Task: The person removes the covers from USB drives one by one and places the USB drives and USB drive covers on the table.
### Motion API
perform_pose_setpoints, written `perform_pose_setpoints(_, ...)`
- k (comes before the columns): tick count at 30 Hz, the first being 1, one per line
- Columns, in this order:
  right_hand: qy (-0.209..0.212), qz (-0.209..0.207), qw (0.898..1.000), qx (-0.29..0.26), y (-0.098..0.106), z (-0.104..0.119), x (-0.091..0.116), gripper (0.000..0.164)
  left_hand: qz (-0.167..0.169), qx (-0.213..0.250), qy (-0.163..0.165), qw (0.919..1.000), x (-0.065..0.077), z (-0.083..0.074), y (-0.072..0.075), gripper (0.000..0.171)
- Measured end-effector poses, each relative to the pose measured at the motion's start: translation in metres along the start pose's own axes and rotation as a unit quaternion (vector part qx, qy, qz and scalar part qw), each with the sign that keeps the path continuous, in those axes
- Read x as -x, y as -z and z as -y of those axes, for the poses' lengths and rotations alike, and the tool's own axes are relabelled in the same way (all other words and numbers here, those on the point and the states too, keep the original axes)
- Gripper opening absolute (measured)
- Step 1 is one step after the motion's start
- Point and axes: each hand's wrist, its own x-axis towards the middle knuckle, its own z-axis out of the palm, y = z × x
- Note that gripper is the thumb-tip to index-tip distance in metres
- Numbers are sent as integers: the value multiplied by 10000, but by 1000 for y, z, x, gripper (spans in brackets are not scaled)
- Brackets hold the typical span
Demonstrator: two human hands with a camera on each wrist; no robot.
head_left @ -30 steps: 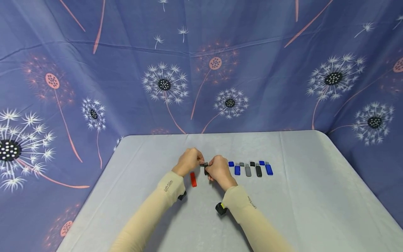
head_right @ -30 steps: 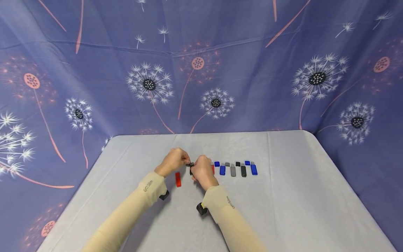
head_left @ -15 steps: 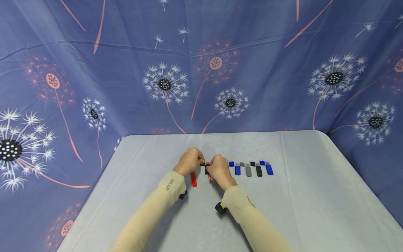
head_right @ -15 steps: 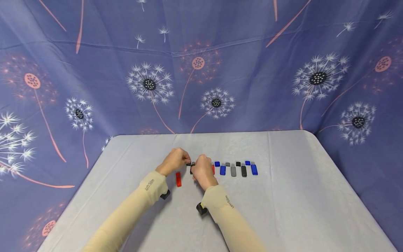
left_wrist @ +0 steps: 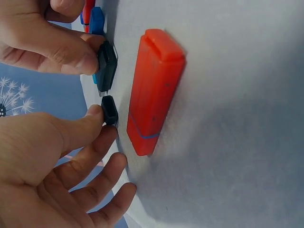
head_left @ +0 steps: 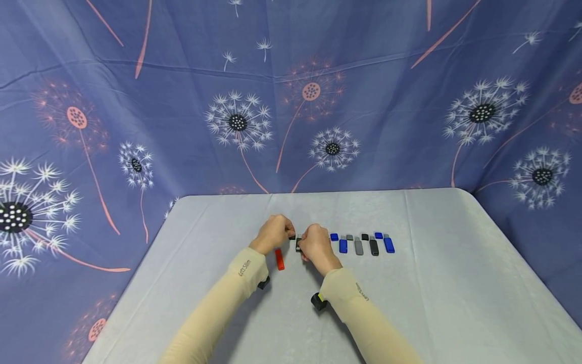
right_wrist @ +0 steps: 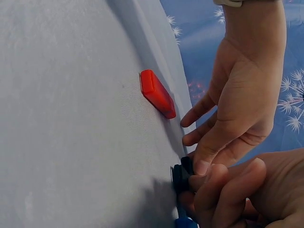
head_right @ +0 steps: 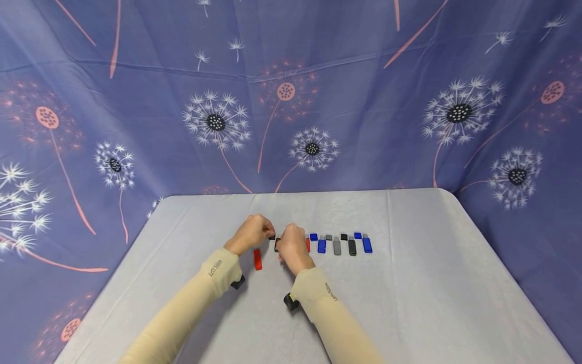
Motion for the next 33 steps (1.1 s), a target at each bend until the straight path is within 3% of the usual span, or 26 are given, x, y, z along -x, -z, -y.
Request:
perform_pose_setpoints(16, 228, 6, 9997, 9, 3, 1, 6, 36, 21, 108, -93, 9999, 8, -2, 4, 12)
perform_pose_setpoints(26, 252, 384, 9989, 87, 15, 1, 19, 12, -218, 274, -482, 9982, 20, -1, 1, 14)
perform_pose_setpoints(33, 501, 438, 9970, 393, 33, -7, 31, 4, -96, 355, -445, 9983, 40, -2, 7, 16)
